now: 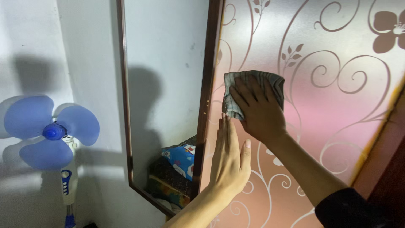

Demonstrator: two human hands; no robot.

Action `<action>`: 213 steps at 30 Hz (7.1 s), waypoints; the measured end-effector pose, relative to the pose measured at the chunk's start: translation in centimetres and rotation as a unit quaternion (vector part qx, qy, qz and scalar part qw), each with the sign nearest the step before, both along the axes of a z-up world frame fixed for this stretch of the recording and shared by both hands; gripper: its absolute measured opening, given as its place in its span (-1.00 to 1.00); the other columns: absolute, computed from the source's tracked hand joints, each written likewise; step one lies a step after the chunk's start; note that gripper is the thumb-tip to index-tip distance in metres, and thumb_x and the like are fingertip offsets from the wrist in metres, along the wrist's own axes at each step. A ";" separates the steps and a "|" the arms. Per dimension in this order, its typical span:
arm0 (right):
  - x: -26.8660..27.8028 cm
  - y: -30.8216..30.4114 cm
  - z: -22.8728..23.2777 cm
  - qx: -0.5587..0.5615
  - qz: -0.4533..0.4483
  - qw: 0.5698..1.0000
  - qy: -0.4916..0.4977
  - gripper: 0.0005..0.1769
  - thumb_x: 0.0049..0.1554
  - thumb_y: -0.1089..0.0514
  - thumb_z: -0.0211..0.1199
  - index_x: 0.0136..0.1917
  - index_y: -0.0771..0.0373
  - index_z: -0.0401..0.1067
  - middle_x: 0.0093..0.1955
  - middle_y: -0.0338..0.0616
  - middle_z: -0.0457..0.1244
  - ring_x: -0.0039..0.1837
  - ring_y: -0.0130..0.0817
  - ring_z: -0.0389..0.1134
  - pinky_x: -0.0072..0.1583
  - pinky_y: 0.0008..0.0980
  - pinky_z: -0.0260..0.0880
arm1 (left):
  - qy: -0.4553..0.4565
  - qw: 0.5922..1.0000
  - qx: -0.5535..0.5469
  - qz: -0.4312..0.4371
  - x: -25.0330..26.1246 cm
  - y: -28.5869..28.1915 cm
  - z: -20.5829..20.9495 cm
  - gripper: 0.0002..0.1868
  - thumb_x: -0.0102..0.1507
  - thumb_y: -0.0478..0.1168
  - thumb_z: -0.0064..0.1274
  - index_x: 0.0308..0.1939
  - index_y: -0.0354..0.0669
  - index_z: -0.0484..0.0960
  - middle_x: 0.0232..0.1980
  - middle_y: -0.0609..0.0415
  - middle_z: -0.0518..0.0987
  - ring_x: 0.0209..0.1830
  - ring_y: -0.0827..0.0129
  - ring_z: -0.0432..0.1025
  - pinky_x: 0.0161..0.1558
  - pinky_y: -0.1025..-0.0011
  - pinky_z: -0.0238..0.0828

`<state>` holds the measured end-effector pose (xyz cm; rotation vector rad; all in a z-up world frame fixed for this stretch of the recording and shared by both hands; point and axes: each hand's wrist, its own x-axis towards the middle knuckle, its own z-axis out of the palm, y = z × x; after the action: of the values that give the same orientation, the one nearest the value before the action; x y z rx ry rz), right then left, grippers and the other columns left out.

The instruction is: The person wipes a wall-mounted mirror with a cloth, sprays the cloth with a cleaning solution, and continues wiping the mirror surface. The person repeats the spraying and wiping process to clean the mirror.

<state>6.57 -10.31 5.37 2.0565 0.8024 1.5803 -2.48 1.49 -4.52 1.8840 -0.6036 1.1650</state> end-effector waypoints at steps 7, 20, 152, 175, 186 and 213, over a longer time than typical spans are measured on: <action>-0.5 1.5 -7.2 -0.013 0.261 0.934 0.243 -0.26 0.07 -0.02 0.16 0.45 0.31 0.17 0.53 0.06 0.02 0.55 0.02 -0.01 0.50 -0.05 -0.10 | 0.004 1.000 -0.006 0.016 -1.2 1.0 -0.7 -0.27 0.45 -0.08 -0.35 0.51 -0.59 -0.15 0.60 -0.50 -0.13 0.63 -0.25 -0.20 0.56 0.03 -0.27; 1.7 5.0 -1.7 -0.076 0.105 0.991 0.023 -0.28 -0.03 -0.07 0.21 0.37 0.17 0.25 0.50 -0.03 0.07 0.52 0.07 0.03 0.47 0.13 -0.03 | -0.049 0.999 -0.010 0.014 -3.3 2.7 -0.1 -0.26 0.46 -0.12 -0.31 0.52 -0.68 -0.13 0.61 -0.62 -0.11 0.66 -0.38 -0.16 0.60 -0.03 -0.24; -4.5 -1.3 -10.5 0.048 -0.009 0.992 0.112 -0.31 0.08 -0.02 0.10 0.46 0.12 0.15 0.54 -0.07 0.03 0.57 0.00 -0.05 0.51 0.11 -0.16 | 0.013 0.996 0.015 -0.090 -2.3 0.2 -4.0 -0.27 0.44 -0.12 -0.30 0.50 -0.61 -0.14 0.58 -0.58 -0.15 0.62 -0.35 -0.21 0.55 -0.02 -0.22; -7.1 -1.7 -14.7 0.068 0.034 0.984 0.162 -0.31 0.03 0.00 0.14 0.41 0.19 0.21 0.51 -0.14 0.04 0.54 -0.07 -0.03 0.49 0.10 -0.12 | 0.247 0.930 -0.195 -0.192 -3.3 -1.0 -7.6 -0.23 0.39 0.02 -0.33 0.53 -0.37 -0.20 0.63 -0.23 -0.22 0.65 0.03 -0.31 0.53 0.15 -0.29; -14.3 -2.4 -16.8 0.154 -0.010 0.964 0.215 -0.16 -0.13 0.14 0.25 0.45 0.06 0.18 0.53 -0.16 0.03 0.55 0.00 -0.07 0.49 0.28 -0.28 | 0.455 0.565 -0.428 -0.539 -1.7 -1.2 -9.8 -0.17 0.12 0.36 -0.03 0.35 0.02 0.34 0.28 0.15 0.51 0.30 0.34 0.36 0.27 0.22 0.24; -24.5 -1.9 -31.8 0.657 0.239 0.135 0.702 -0.56 0.17 -0.05 0.17 0.17 0.31 0.46 0.03 -0.10 0.40 0.02 -0.39 0.37 0.11 -0.28 0.37 | 0.469 0.591 -0.579 -0.309 -20.6 4.8 -18.5 -0.45 0.22 0.08 -0.01 0.18 -0.16 0.53 0.14 0.05 0.62 0.16 0.32 0.49 0.21 0.22 0.38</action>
<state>-17.94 -12.21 -26.39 -1.2218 0.0195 0.4351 -23.08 6.29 -22.99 0.7118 0.1800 -0.1340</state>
